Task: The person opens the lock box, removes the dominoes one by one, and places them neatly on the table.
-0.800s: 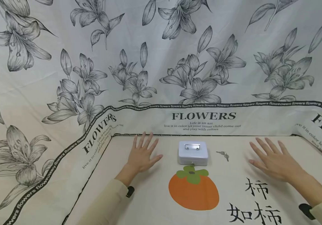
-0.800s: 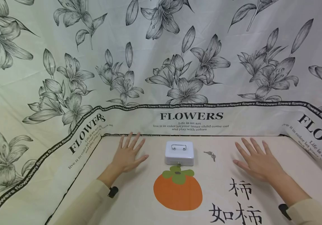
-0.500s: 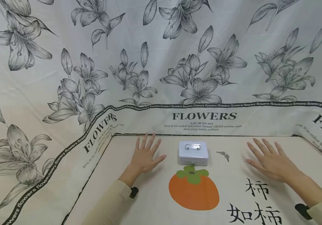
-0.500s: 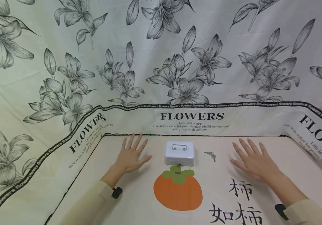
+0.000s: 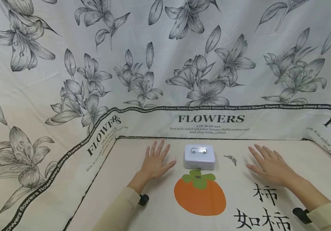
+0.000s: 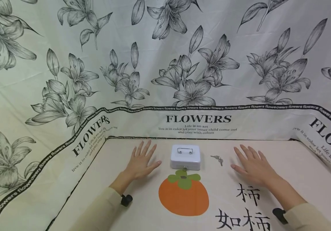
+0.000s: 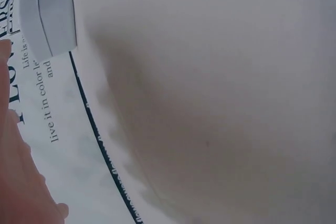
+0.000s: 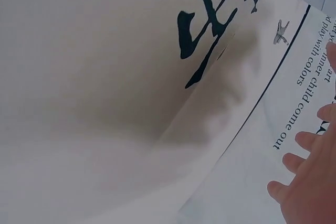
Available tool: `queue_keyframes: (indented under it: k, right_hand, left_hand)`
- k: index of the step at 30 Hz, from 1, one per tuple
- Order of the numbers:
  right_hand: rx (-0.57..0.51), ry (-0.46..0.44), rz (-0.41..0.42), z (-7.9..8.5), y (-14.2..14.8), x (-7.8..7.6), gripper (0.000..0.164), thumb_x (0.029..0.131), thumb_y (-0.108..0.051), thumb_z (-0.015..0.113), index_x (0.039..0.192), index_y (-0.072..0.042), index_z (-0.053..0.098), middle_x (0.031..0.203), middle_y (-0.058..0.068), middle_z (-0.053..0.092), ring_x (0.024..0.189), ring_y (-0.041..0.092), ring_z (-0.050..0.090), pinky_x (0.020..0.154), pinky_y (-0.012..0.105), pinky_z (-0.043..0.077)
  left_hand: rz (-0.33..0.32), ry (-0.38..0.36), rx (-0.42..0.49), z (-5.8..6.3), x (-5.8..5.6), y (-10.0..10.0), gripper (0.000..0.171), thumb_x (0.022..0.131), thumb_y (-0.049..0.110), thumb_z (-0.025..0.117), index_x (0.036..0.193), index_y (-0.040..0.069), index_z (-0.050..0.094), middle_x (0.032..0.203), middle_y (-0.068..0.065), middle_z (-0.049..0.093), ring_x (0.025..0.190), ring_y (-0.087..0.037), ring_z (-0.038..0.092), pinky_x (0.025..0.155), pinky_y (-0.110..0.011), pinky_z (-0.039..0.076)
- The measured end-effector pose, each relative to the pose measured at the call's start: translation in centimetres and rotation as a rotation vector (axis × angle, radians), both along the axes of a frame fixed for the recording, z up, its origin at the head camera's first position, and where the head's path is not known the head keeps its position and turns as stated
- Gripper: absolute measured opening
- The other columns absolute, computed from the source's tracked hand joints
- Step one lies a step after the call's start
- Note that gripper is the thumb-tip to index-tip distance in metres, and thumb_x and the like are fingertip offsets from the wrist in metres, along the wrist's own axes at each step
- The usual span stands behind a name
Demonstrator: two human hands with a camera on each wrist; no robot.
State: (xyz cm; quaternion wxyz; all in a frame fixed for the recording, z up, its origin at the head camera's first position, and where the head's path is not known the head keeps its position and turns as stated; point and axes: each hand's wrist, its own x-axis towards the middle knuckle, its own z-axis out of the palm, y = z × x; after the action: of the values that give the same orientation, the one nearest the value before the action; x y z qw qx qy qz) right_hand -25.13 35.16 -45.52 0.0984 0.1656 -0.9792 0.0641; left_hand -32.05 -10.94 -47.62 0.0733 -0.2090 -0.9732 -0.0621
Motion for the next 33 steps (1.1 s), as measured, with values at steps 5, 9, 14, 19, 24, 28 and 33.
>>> queue_keyframes:
  k: [5,9,14,19,24,28,33]
  right_hand:
    - [-0.066,-0.032,0.005,-0.1,-0.7,-0.4,0.079,0.103,-0.044,0.057,0.155,0.008,0.030,0.155,0.038,0.027,0.137,0.061,0.028,0.107,0.075,0.023]
    - [-0.104,-0.064,-0.008,-0.4,-1.2,-0.5,0.080,0.103,-0.044,0.058,0.154,0.010,0.030,0.153,0.040,0.028,0.135,0.062,0.030,0.104,0.078,0.027]
    - [-0.186,-0.109,-0.019,-0.3,-1.7,-0.7,0.081,0.102,-0.043,0.059,0.153,0.011,0.029,0.152,0.041,0.029,0.134,0.062,0.030,0.102,0.080,0.027]
    - [-0.315,-0.184,-0.007,-0.1,-2.4,-1.3,0.083,0.100,-0.038,0.064,0.152,0.014,0.026,0.150,0.044,0.027,0.134,0.063,0.028,0.104,0.078,0.027]
    - [-0.389,-0.257,0.003,-0.1,-3.1,-2.2,0.086,0.097,-0.033,0.070,0.149,0.019,0.025,0.147,0.047,0.029,0.132,0.064,0.032,0.106,0.075,0.030]
    - [-0.424,-0.298,-0.004,-0.4,-3.5,-2.8,0.088,0.094,-0.031,0.072,0.147,0.021,0.026,0.143,0.046,0.035,0.126,0.062,0.043,0.102,0.071,0.039]
    - [-0.464,-0.329,-0.025,-0.7,-3.9,-3.6,0.086,0.094,-0.028,0.073,0.145,0.023,0.027,0.138,0.045,0.042,0.121,0.059,0.047,0.098,0.068,0.043]
  left_hand:
    - [-0.010,-0.021,0.053,-0.1,0.2,0.4,0.084,0.098,0.075,0.032,0.165,0.027,0.020,0.173,-0.003,0.004,0.157,-0.036,0.004,0.122,-0.063,0.011]
    - [-0.021,-0.046,0.084,-0.1,0.3,0.9,0.084,0.098,0.075,0.033,0.165,0.026,0.020,0.173,-0.004,0.006,0.157,-0.037,0.006,0.122,-0.063,0.012]
    - [-0.032,-0.057,0.104,-0.1,0.2,1.5,0.085,0.097,0.075,0.033,0.165,0.025,0.020,0.173,-0.005,0.006,0.156,-0.038,0.008,0.121,-0.063,0.014]
    - [-0.052,-0.069,0.151,-0.4,0.1,1.9,0.091,0.095,0.074,0.044,0.165,0.023,0.018,0.173,-0.007,0.007,0.155,-0.040,0.013,0.121,-0.062,0.019]
    - [-0.080,-0.165,0.255,-0.4,-0.1,2.4,0.105,0.088,0.068,0.066,0.166,0.023,0.012,0.173,-0.008,0.005,0.153,-0.039,0.020,0.119,-0.060,0.026]
    - [-0.111,-0.236,0.351,-0.3,-0.2,3.0,0.112,0.085,0.059,0.076,0.166,0.018,0.011,0.172,-0.012,0.008,0.150,-0.043,0.025,0.119,-0.060,0.027]
    - [-0.137,-0.333,0.467,-0.3,-0.4,3.5,0.117,0.082,0.050,0.083,0.166,0.015,0.009,0.170,-0.016,0.009,0.153,-0.041,0.020,0.121,-0.058,0.024]
